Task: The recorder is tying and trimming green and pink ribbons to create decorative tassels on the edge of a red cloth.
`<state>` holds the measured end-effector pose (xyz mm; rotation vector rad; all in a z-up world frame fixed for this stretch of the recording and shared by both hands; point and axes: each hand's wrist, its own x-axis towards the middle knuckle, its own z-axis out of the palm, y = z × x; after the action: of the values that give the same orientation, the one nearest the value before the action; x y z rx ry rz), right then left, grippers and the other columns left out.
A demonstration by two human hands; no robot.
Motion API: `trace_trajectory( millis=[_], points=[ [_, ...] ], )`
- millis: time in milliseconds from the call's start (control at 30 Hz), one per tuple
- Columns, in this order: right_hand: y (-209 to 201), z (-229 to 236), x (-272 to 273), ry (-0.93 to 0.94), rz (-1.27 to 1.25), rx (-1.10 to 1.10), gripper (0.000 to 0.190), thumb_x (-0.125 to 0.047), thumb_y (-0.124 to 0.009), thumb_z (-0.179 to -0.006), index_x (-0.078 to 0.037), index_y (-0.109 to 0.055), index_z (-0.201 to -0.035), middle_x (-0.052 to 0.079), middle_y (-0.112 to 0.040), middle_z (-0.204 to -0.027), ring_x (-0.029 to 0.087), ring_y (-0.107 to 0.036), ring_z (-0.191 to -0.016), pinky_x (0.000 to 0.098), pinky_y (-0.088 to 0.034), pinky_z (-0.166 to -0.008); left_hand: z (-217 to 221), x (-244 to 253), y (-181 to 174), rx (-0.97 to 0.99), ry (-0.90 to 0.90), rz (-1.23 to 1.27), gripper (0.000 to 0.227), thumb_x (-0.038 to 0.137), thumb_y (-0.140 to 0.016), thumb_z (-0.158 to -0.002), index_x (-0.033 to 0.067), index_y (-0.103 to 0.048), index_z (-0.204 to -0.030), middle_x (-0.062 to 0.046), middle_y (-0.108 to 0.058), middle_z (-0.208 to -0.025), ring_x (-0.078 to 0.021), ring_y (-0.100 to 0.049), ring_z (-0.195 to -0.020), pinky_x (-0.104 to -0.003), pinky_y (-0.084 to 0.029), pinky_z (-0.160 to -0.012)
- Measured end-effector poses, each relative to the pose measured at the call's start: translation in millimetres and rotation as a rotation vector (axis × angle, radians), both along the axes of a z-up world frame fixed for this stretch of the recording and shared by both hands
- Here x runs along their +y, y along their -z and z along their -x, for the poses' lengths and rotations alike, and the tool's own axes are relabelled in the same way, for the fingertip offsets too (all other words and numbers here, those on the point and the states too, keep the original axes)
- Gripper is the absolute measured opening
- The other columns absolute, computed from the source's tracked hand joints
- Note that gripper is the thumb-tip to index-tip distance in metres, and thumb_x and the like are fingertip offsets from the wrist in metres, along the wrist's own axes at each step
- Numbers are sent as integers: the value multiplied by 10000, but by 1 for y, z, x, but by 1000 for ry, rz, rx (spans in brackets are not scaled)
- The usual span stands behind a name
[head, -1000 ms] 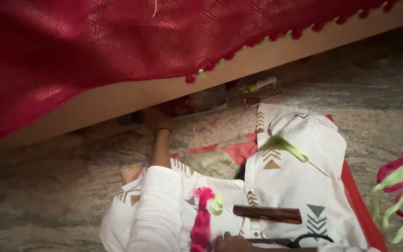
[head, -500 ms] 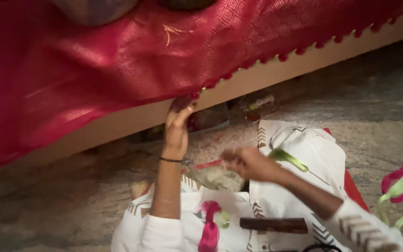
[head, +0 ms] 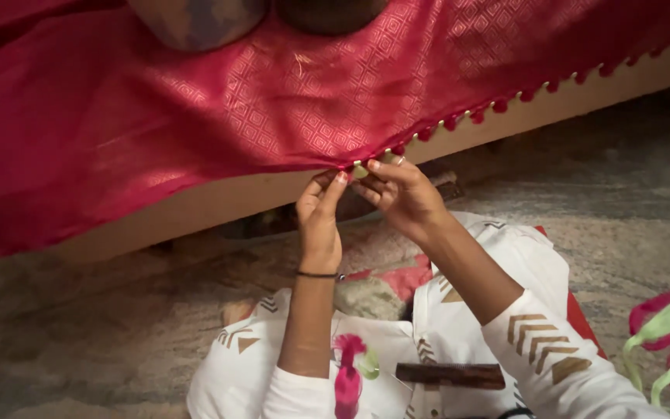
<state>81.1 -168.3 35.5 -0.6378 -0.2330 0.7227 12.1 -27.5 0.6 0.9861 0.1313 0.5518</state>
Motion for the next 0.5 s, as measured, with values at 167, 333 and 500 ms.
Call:
trace_trajectory(
  millis=[167, 333, 500],
  points=[
    [-11, 11, 0, 83, 63, 38, 124, -125, -713, -917, -87, -703, -1035, 54, -735, -1045, 193, -682, -1014, 388, -507, -983, 7, -8, -11, -51, -6, -18, 115, 28, -693, -964, 14, -719, -1075, -55, -728, -1076, -125, -655, -1008, -286, -493, -970],
    [-18, 18, 4, 179, 118, -77, 122, -60, -735, -906, -64, -693, -1021, 58, -739, -1012, 181, -706, -977, 379, -549, -945, 6, -17, -24, -169, -39, 13, 163, 33, -653, -972, 25, -703, -1127, -48, -715, -1095, -124, -646, -1008, -293, -493, -960],
    [-21, 22, -14, 239, 188, -174, 144, -52, -725, -902, -94, -672, -1029, 57, -735, -996, 174, -719, -940, 350, -572, -861, -5, -30, -6, -230, -73, 128, 204, 48, -642, -986, 45, -665, -1189, -47, -695, -1119, -133, -641, -1035, -313, -497, -988]
  ],
)
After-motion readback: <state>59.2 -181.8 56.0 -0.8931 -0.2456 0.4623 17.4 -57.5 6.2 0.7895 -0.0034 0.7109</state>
